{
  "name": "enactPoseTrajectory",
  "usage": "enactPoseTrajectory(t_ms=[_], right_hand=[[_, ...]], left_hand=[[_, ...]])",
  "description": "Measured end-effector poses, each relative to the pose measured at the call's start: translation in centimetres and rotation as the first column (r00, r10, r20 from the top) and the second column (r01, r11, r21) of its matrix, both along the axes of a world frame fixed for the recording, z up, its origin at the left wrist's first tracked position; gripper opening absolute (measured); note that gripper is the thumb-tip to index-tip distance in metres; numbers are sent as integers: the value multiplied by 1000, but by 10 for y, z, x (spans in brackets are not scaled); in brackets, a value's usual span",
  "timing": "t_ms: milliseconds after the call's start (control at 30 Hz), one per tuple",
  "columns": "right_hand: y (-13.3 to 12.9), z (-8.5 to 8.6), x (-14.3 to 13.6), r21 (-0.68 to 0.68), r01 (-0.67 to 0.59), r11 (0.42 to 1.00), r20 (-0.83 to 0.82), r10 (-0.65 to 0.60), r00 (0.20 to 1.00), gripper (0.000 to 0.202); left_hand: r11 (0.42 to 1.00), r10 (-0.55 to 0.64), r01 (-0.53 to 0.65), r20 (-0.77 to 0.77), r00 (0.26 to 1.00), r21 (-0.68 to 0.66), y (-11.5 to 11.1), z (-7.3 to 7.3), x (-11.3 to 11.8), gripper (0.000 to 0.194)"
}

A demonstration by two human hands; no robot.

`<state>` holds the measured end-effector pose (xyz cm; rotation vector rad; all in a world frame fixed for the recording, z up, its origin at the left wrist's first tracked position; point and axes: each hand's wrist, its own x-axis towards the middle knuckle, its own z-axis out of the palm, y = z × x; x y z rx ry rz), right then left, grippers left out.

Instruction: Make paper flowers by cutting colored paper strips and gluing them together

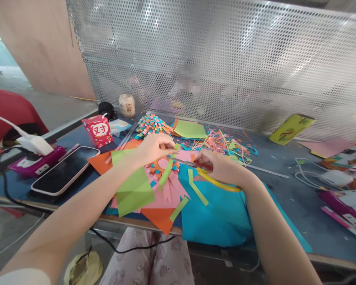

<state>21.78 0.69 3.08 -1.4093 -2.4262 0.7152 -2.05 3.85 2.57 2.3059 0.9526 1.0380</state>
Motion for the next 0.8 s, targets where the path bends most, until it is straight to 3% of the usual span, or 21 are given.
enactPoseTrajectory(t_ms=[800], right_hand=[[-8, -2, 4, 15, -13, 1000, 10, 13, 1000, 36]], left_hand=[[997, 70, -71, 39, 997, 41, 2, 3, 8, 21]])
